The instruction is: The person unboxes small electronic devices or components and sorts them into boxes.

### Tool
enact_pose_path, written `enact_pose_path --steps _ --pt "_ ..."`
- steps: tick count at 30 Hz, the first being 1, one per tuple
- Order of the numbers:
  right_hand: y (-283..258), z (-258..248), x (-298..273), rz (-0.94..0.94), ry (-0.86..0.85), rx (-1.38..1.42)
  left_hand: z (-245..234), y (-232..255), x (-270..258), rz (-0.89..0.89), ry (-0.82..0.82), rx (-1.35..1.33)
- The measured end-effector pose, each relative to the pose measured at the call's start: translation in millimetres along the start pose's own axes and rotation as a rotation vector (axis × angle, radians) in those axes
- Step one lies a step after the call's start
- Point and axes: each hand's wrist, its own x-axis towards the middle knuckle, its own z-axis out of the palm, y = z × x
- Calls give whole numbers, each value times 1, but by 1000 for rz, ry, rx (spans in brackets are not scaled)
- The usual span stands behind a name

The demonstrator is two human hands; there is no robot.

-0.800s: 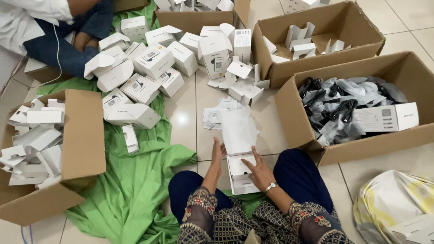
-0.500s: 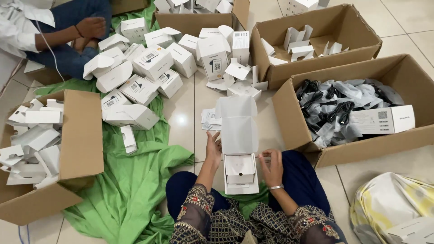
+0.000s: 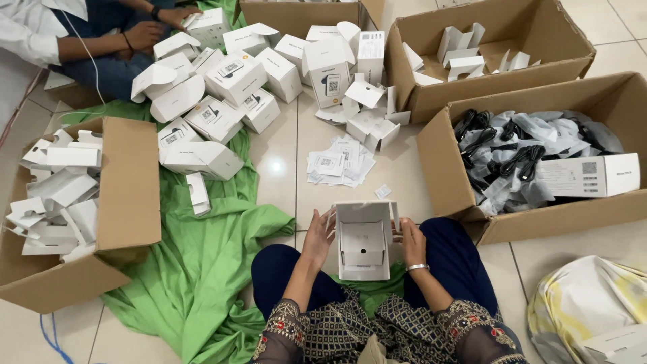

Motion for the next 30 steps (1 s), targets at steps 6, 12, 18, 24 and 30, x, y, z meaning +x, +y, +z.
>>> enact_pose_path --steps 6,12,18,24,30 --pt "-34 9 -14 0 6 -214 -4 -12 -1 17 -27 -25" --pt "-61 15 -24 47 -33 -179 3 -8 -24 -30 -12 17" --pt "-65 19 -28 22 -31 -196 4 -11 -23 -32 -69 -10" --pt "-70 20 -31 7 -63 -203 14 -12 -27 14 21 162" --pt "-71 17 -29 199 -60 -228 6 -37 -29 -319 146 294"
